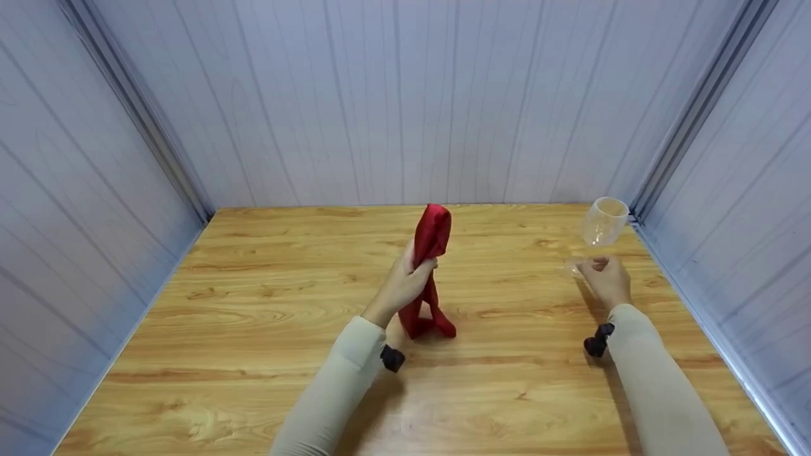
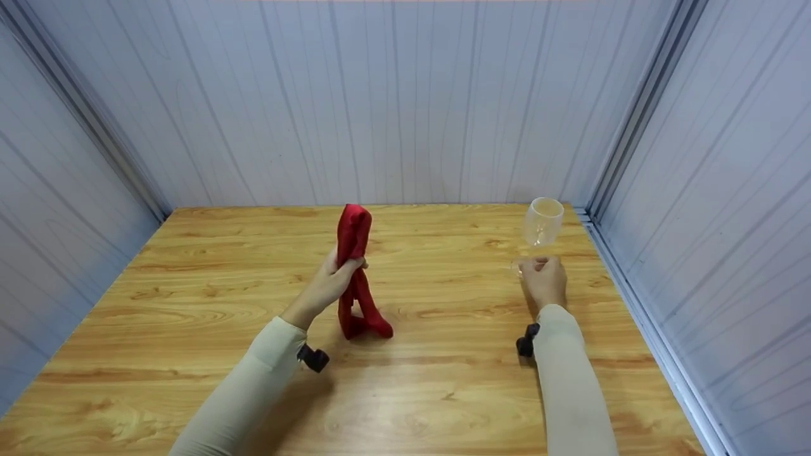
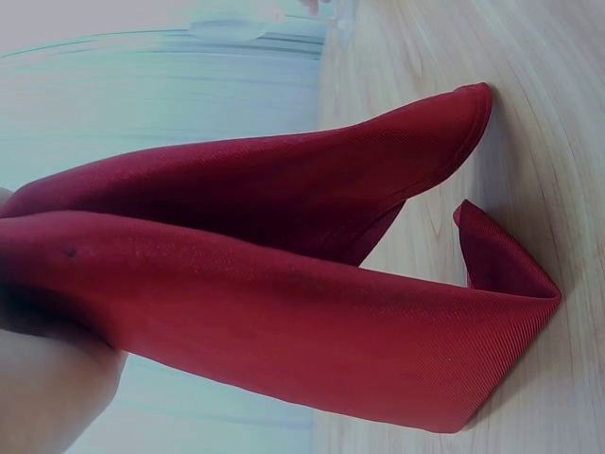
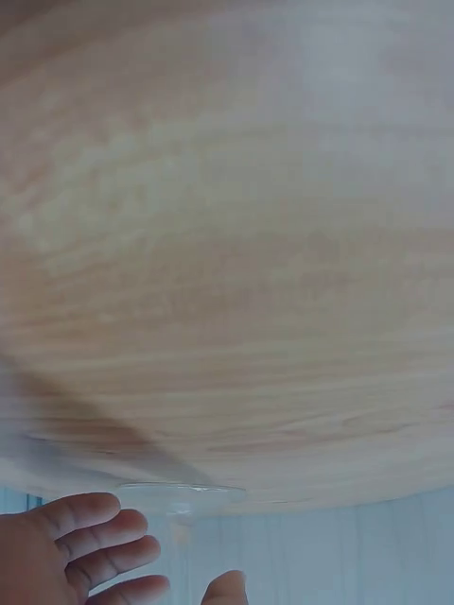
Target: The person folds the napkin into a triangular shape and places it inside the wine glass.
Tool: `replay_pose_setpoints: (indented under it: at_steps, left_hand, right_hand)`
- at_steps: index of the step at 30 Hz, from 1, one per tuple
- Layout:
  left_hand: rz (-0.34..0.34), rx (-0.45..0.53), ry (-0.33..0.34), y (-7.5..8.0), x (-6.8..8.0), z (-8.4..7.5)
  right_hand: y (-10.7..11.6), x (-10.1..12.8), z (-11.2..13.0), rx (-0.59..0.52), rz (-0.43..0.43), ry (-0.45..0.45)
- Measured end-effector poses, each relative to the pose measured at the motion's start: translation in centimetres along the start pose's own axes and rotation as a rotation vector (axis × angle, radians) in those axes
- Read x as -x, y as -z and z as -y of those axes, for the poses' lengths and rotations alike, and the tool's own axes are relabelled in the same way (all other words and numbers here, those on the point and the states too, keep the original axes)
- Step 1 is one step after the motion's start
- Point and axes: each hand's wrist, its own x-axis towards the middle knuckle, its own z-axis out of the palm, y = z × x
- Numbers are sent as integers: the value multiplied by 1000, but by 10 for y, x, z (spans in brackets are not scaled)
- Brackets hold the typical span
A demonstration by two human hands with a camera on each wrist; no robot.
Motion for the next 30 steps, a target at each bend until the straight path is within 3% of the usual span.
replay_pose_setpoints:
  at_steps: [5, 14, 22, 30]
  left_hand:
    - [-2, 6, -2, -1, -3, 8]
    - [-11, -20, 17, -1, 1, 0]
    - [-24, -44, 36, -3, -13, 36]
    - [-29, -51, 20, -3, -12, 40]
  right_hand:
    - [2, -6, 1, -66, -3, -37]
    - [3, -11, 4, -263, 166, -14]
    - [2, -15, 9, -310, 190, -34]
    - [3, -15, 10, -300, 186, -18]
